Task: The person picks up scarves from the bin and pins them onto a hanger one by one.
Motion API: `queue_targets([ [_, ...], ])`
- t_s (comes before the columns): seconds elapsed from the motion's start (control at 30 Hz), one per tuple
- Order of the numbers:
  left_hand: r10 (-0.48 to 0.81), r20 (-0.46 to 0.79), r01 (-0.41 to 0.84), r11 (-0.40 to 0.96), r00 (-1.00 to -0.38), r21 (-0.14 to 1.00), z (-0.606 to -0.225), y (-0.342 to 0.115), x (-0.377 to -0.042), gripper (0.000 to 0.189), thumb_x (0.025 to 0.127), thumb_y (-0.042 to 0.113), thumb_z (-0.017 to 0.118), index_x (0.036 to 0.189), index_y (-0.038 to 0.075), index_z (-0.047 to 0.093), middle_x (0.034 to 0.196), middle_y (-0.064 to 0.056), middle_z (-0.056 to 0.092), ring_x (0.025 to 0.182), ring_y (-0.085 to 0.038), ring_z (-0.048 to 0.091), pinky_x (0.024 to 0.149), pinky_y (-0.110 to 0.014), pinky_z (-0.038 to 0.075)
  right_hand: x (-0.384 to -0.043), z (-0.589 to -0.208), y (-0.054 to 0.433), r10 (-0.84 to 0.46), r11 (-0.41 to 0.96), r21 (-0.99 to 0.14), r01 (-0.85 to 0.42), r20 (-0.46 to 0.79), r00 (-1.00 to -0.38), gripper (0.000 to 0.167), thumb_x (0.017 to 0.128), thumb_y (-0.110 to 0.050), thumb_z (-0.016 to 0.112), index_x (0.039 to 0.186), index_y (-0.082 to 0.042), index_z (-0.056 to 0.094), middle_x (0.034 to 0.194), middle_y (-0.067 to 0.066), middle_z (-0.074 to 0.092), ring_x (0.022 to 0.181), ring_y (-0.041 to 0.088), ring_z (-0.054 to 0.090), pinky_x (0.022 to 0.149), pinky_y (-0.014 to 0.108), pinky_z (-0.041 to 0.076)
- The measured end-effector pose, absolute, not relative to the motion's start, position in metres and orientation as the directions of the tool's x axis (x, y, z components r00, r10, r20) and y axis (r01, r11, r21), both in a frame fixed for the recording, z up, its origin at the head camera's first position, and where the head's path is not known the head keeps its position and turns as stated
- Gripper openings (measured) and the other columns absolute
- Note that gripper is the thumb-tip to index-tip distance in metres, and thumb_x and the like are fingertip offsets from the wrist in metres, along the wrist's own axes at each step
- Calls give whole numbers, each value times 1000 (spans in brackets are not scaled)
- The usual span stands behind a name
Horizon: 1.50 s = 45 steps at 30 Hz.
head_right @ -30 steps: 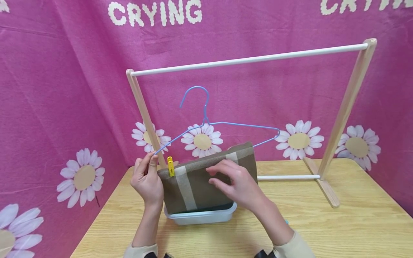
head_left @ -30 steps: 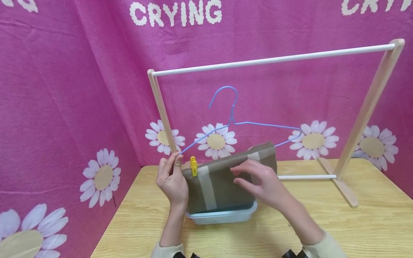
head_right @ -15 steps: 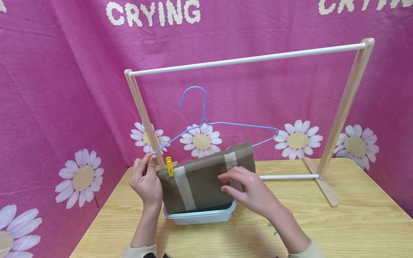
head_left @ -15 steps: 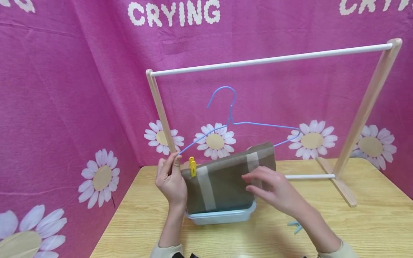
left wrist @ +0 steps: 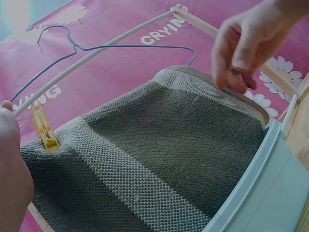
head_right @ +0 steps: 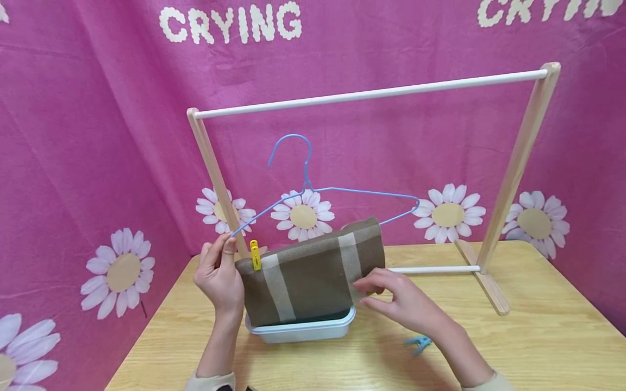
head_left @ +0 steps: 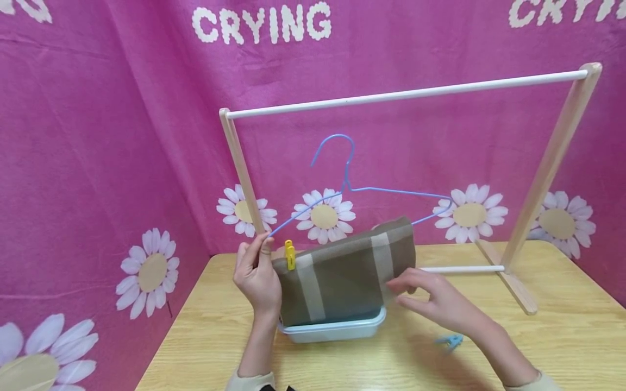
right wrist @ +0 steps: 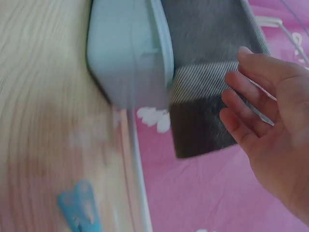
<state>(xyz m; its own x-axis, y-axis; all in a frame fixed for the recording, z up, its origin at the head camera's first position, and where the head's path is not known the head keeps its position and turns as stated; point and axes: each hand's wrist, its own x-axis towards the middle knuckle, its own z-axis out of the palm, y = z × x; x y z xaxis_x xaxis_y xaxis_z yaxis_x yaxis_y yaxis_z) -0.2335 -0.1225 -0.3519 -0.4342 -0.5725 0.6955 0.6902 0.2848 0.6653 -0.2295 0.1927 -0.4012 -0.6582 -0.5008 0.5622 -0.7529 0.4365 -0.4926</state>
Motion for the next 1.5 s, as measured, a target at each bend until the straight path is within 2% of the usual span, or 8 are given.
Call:
queue_targets([
  [0.33, -571, 691, 692, 273, -443, 669, -352, -121, -234, 19, 87, 13, 74, 105, 11, 79, 73, 3, 43, 65, -9, 36, 50, -16, 28, -232, -424, 224, -611, 426, -477, -769, 475, -634, 29, 87, -14, 76, 114, -20, 69, 107, -11, 69, 92, -1, 59, 76, 26, 53],
  [0.67, -570, 685, 686, 269, -453, 677, -351, -120, -234, 19, 87, 9, 74, 105, 11, 79, 73, 1, 43, 64, -9, 36, 49, -17, 29, -232, -445, 253, -641, 426, -598, -679, 330, -693, 32, 89, -18, 74, 120, -24, 68, 107, -4, 69, 98, 5, 61, 80, 27, 53],
  [0.97, -570, 683, 682, 269, -457, 680, -353, -121, -234, 19, 87, 11, 74, 105, 12, 79, 73, 2, 43, 64, -9, 36, 49, -18, 29, -230, -454, 268, -665, 431, -660, -615, 228, -711, 37, 87, -22, 76, 123, -13, 66, 108, -2, 65, 100, 6, 60, 83, 29, 55],
  [1.17, -569, 685, 682, 272, -456, 679, -353, -122, -234, 20, 87, 8, 73, 106, 13, 79, 73, 2, 43, 64, -9, 36, 49, -17, 29, -233, -462, 274, -707, 355, -716, -602, 215, -673, 40, 86, -20, 77, 121, -7, 67, 104, 5, 60, 96, 11, 59, 82, 27, 55],
  [1.33, -571, 682, 680, 270, -457, 681, -354, -121, -235, 20, 87, 5, 73, 105, 11, 79, 73, 2, 42, 64, -9, 36, 49, -17, 29, -234, -469, 277, -731, 339, -729, -594, 193, -655, 40, 83, -22, 80, 120, -12, 70, 100, 5, 59, 91, 16, 56, 80, 26, 52],
  [1.5, -561, 703, 698, 281, -438, 659, -355, -122, -235, 21, 86, 11, 75, 105, 1, 77, 71, 1, 40, 64, -9, 35, 50, -18, 26, -236, -473, 279, -755, 347, -723, -598, 163, -635, 36, 82, -22, 80, 117, -17, 71, 98, 3, 58, 90, 16, 51, 75, 24, 47],
])
